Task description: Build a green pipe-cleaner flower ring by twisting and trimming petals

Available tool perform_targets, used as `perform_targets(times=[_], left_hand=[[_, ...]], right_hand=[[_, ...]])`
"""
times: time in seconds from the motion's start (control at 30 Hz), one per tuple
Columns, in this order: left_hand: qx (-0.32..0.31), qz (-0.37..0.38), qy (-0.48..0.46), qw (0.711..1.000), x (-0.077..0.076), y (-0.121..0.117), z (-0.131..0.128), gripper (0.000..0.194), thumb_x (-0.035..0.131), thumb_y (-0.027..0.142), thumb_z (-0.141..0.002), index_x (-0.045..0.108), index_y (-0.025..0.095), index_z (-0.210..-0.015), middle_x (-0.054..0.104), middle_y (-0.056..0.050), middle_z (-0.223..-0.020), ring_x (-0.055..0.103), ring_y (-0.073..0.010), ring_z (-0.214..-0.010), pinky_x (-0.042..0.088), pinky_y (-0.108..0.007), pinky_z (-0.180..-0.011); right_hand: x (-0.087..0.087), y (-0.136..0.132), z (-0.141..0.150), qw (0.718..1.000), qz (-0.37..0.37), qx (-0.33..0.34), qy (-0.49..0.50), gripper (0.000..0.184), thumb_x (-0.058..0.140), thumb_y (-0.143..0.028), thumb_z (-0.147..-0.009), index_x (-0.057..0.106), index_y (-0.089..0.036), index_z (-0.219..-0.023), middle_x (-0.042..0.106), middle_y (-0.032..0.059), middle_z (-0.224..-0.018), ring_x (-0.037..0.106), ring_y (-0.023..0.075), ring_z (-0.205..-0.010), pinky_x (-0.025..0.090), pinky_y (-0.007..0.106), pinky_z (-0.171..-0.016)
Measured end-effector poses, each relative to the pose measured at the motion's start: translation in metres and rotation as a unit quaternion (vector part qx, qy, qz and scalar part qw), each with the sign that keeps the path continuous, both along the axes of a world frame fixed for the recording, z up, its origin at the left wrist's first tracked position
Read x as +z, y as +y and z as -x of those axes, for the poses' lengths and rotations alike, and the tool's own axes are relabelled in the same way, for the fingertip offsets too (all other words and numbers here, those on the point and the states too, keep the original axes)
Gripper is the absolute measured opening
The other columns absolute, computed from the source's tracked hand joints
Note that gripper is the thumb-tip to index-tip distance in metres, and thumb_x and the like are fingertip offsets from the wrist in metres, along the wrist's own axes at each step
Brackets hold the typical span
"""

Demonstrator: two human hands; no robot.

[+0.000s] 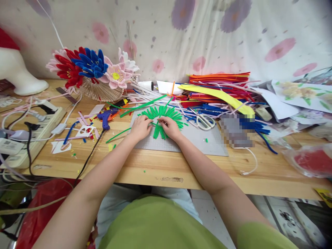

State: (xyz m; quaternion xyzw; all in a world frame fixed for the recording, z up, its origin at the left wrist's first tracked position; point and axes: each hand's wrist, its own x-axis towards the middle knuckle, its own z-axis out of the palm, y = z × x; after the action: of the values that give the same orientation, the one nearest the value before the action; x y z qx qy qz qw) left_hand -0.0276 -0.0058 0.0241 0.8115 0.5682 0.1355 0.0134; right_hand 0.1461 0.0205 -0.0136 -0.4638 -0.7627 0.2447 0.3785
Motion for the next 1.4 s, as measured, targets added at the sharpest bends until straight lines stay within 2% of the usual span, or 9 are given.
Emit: perform_targets(times=[0.17,0.3,0.5,0.63,0.77,0.97,1.1,1.3,1.4], left_hand=[[0.02,0.032,-0.017,0.999,0.001,0.004,-0.014,0.021,0.046,0.019,-0.082,0.063,0.018,-0.094,0.06,-0.009,-0.101,0.054,-0.0226,-0.101,0.041,-0.034,-0.086],[0.077,0.114,-0.085,0.987,0.011,-0.001,-0.019,0.017,0.051,0.03,-0.08,0.06,0.021,-0.091,0.064,-0.005,-0.099,0.06,-0.0213,-0.091,0.044,-0.031,-0.074],[0.101,0.23,-0.173,0.952,0.009,0.001,-0.022,0.042,0.072,0.036,-0.062,0.051,0.018,-0.093,0.067,-0.003,-0.085,0.064,-0.0186,-0.079,0.046,-0.026,-0.065],[0.137,0.289,-0.294,0.901,0.001,0.002,-0.028,0.041,0.074,0.019,-0.061,0.047,0.017,-0.092,0.064,-0.001,-0.081,0.062,-0.0121,-0.059,0.048,-0.024,-0.055],[0.129,0.345,-0.412,0.833,-0.001,-0.001,-0.029,0.049,0.074,0.008,-0.059,0.043,0.017,-0.096,0.059,0.002,-0.075,0.061,-0.0097,-0.057,0.052,-0.024,-0.055],[0.121,0.366,-0.392,0.836,0.004,-0.008,-0.03,0.07,0.079,0.014,-0.055,0.038,0.014,-0.112,0.058,0.004,-0.067,0.062,-0.0134,-0.057,0.052,-0.025,-0.051],[0.126,0.401,-0.425,0.802,0.007,-0.01,-0.034,0.078,0.078,0.008,-0.054,0.035,0.012,-0.118,0.057,0.006,-0.065,0.062,-0.0124,-0.057,0.053,-0.025,-0.053],[0.128,0.412,-0.469,0.771,0.01,-0.013,-0.036,0.071,0.072,-0.005,-0.055,0.04,0.009,-0.116,0.055,0.009,-0.056,0.058,-0.0084,-0.051,0.053,-0.026,-0.061],[0.123,0.412,-0.464,0.774,0.009,-0.014,-0.035,0.075,0.076,-0.003,-0.051,0.042,0.009,-0.117,0.056,0.009,-0.054,0.058,-0.0093,-0.05,0.053,-0.026,-0.06]], right_hand=[[0.003,-0.005,-0.003,0.997,-0.03,0.022,-0.064,0.02,0.054,-0.022,-0.081,0.066,-0.02,-0.097,0.065,0.0062,-0.095,0.055,0.0183,-0.093,0.044,0.033,-0.085],[0.006,-0.005,-0.004,0.996,-0.039,0.028,-0.069,0.019,0.056,-0.022,-0.081,0.067,-0.021,-0.097,0.065,0.0057,-0.095,0.055,0.0185,-0.094,0.042,0.033,-0.086],[0.004,-0.004,-0.004,0.998,-0.032,0.014,-0.043,0.018,0.057,-0.021,-0.081,0.068,-0.018,-0.094,0.066,0.0055,-0.091,0.056,0.0168,-0.088,0.042,0.03,-0.083],[0.003,-0.003,-0.004,0.999,0.013,0.017,-0.028,0.018,0.055,-0.024,-0.082,0.067,-0.02,-0.095,0.067,0.0024,-0.086,0.058,0.0142,-0.078,0.043,0.028,-0.075],[0.005,-0.003,-0.004,0.999,0.037,0.025,-0.025,0.02,0.055,-0.025,-0.081,0.064,-0.02,-0.099,0.064,0.0004,-0.076,0.056,0.0135,-0.071,0.043,0.026,-0.07],[0.012,-0.001,-0.003,0.999,0.017,0.026,-0.028,0.019,0.052,-0.022,-0.081,0.058,-0.021,-0.099,0.061,-0.0003,-0.075,0.055,0.0152,-0.077,0.042,0.028,-0.075],[0.012,0.001,-0.003,0.997,0.033,0.04,-0.051,0.02,0.047,-0.021,-0.082,0.051,-0.021,-0.101,0.059,0.0,-0.077,0.055,0.0159,-0.077,0.041,0.028,-0.072],[0.01,0.001,-0.003,0.996,0.032,0.054,-0.067,0.016,0.04,-0.022,-0.083,0.044,-0.02,-0.098,0.059,0.003,-0.083,0.055,0.0166,-0.075,0.041,0.027,-0.068],[0.01,0.001,-0.003,0.994,0.015,0.067,-0.089,0.012,0.038,-0.021,-0.084,0.044,-0.02,-0.094,0.059,0.004,-0.085,0.054,0.0159,-0.074,0.04,0.027,-0.066]])
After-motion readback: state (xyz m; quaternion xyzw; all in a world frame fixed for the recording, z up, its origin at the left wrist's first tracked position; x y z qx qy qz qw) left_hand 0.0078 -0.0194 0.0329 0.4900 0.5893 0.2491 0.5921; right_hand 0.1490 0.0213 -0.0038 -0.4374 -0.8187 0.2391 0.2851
